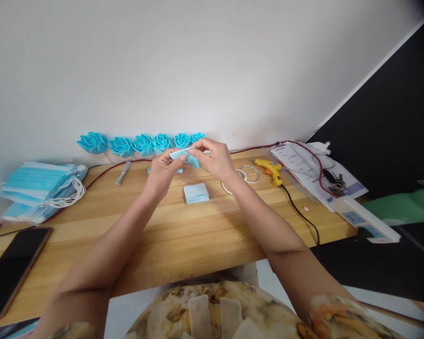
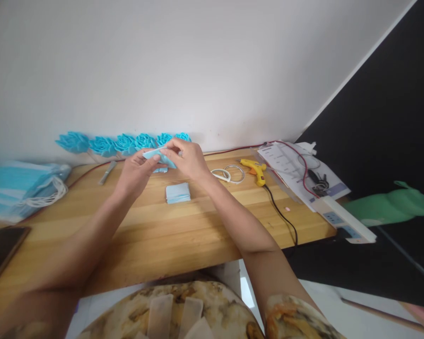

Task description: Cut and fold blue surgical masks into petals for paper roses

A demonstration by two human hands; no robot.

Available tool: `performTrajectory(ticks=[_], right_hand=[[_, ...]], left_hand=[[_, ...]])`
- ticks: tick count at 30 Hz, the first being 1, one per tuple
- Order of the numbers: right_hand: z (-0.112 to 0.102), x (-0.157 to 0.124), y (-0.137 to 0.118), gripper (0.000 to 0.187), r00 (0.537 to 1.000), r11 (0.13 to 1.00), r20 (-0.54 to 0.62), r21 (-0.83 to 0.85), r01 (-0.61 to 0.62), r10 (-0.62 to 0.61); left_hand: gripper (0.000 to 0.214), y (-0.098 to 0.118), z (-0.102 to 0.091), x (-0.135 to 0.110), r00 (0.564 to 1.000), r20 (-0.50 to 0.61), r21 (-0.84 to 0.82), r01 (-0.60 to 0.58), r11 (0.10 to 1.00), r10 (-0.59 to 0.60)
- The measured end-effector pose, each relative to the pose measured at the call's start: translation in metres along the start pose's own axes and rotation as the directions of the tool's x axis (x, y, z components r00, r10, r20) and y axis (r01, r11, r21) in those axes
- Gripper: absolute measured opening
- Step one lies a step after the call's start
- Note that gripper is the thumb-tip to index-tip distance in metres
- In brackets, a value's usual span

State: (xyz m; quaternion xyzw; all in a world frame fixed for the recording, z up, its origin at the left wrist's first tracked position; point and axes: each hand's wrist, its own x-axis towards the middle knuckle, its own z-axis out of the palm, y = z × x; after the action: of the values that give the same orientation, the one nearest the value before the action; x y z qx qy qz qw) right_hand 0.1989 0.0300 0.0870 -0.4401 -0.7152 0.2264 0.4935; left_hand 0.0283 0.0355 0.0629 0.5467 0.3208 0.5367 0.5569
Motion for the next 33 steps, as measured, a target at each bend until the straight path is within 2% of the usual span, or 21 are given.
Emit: performTrajectory(ticks=[6,10,13,16,19,21,24,27,29,31,32,33], right_hand=[[-0.008,-0.002,-0.015,0.026,0.998,0.999,-0.057,-0.025,0.035,-0.036],[-0.036,-0.013,-0.009,0.029,0.989,0.992,-0.149,-0.12,-0.035,0.016],[-0.063,-0.036,0.012,0.025,0.993,0.958,-0.102,-0.272,-0.091,0.065],[-0.079,-0.064,0.035,0.018,0.976,0.807,0.035,-0.569,-0.157,0.215],[-0.075,-0.084,0.052,0.02,0.936,0.594,0.134,-0.799,-0.091,0.324],[-0.067,-0.09,0.059,0.026,0.921,0.556,0.162,-0.828,-0.069,0.355],[-0.059,-0.088,0.069,0.033,0.913,0.562,0.178,-0.825,-0.066,0.368],[-0.063,-0.081,0.073,0.038,0.915,0.618,0.162,-0.778,-0.112,0.37],[-0.07,-0.076,0.07,0.043,0.915,0.728,0.126,-0.651,-0.215,0.383],[-0.075,-0.074,0.061,0.055,0.908,0.875,0.136,-0.355,-0.328,0.396],[-0.076,-0.074,0.055,0.062,0.905,0.919,0.171,-0.129,-0.372,0.391],[-0.076,-0.075,0.049,0.064,0.901,0.911,0.221,0.101,-0.401,0.372]], left_hand=[[0.031,0.004,0.003,-0.002,0.999,-0.036,0.033,-0.007,0.999,0.009],[0.029,0.004,0.003,-0.002,0.998,-0.067,-0.035,-0.012,0.999,0.009],[0.025,0.006,0.004,-0.001,0.995,-0.102,-0.086,-0.008,0.996,-0.001],[0.023,0.01,0.006,-0.001,0.994,-0.11,-0.121,0.01,0.993,-0.023],[0.022,0.014,0.005,-0.001,0.994,-0.102,-0.15,0.014,0.989,-0.029],[0.021,0.015,0.004,-0.001,0.994,-0.108,-0.167,0.014,0.986,-0.032],[0.02,0.013,0.0,-0.003,0.992,-0.106,-0.192,0.05,0.98,-0.071],[0.018,0.009,-0.009,-0.006,0.983,-0.086,-0.253,0.139,0.957,-0.165],[0.017,0.007,-0.018,-0.006,0.967,-0.1,-0.305,0.196,0.932,-0.236],[0.014,0.007,-0.025,-0.006,0.945,-0.135,-0.352,0.236,0.906,-0.299],[0.012,0.007,-0.028,-0.006,0.933,-0.153,-0.372,0.252,0.893,-0.327],[0.01,0.008,-0.03,-0.006,0.92,-0.17,-0.392,0.266,0.881,-0.354]])
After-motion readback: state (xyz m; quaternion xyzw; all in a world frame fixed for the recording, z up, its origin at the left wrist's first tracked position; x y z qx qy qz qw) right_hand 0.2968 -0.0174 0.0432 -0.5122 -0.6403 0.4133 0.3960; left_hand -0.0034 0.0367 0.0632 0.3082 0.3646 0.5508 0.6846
